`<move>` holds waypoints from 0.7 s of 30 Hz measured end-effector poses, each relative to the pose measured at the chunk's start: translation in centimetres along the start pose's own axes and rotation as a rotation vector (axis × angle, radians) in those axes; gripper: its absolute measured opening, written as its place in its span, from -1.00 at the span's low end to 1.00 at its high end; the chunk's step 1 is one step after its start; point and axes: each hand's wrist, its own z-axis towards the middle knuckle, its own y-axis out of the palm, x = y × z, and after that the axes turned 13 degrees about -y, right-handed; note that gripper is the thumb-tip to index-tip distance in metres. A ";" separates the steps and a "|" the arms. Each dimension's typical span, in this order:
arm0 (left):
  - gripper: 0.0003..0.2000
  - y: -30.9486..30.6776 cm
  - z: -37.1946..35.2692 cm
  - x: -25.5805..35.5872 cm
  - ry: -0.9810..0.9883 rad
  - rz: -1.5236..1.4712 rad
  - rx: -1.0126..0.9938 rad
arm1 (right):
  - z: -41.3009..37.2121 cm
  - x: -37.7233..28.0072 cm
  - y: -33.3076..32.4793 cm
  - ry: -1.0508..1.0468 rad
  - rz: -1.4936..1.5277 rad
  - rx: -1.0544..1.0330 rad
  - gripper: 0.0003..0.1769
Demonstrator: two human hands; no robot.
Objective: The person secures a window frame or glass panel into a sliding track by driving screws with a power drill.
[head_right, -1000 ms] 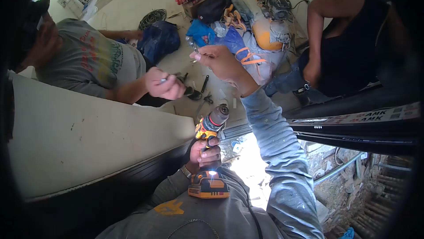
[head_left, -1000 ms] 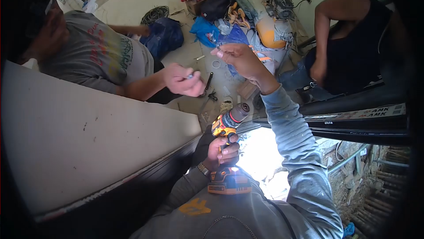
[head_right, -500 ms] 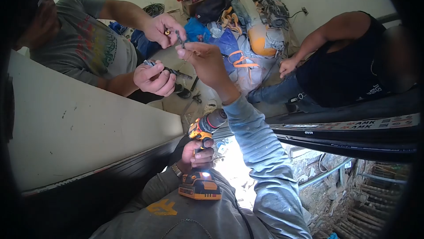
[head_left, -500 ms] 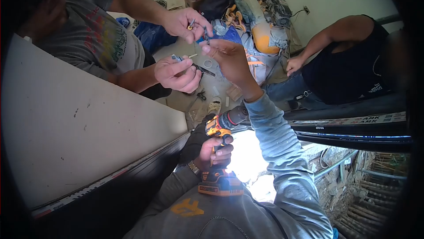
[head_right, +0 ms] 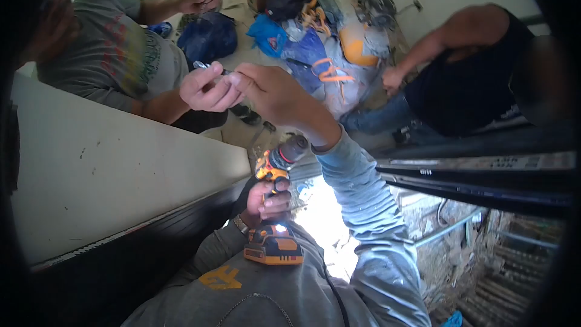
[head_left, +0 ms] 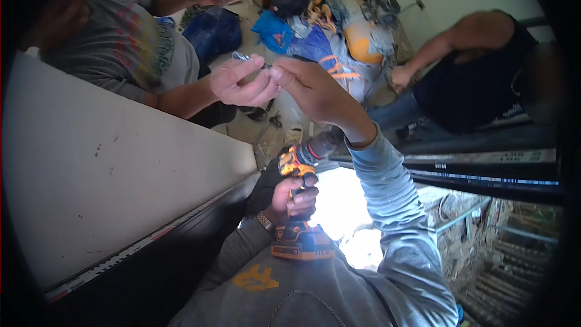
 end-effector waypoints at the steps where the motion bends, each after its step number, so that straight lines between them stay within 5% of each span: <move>1: -0.85 -0.1 0.0 -0.1 0.003 -0.006 -0.001 | -1.0 -0.5 -0.3 0.027 -0.007 0.013 -0.59; 3: -0.86 -0.3 0.3 0.1 -0.028 -0.015 -0.055 | -2.7 -1.3 -1.7 0.213 -0.115 -0.041 -0.55; 4: -0.86 -0.2 0.5 0.1 -0.048 -0.018 -0.089 | -4.5 -1.1 -2.7 0.292 0.059 0.059 -0.56; 7: -0.87 -0.1 0.9 0.1 -0.071 0.003 -0.116 | -10.6 -1.2 -2.3 0.106 0.255 0.187 -0.41; 8: -0.87 -0.1 0.9 0.2 -0.078 -0.004 -0.111 | -11.7 -2.1 -1.8 0.191 0.465 0.212 -0.35; 12: -0.87 -0.4 1.0 -0.1 -0.109 0.003 -0.139 | -14.3 -3.7 0.7 0.348 0.361 0.379 -0.30; 19: -0.78 -1.0 1.1 -0.2 -0.136 0.011 -0.174 | -15.7 -3.5 1.3 0.308 0.404 0.472 -0.35; 21: -0.65 -0.5 1.3 -0.4 -0.117 -0.039 -0.154 | -15.8 -3.8 1.2 0.198 0.399 0.584 -0.58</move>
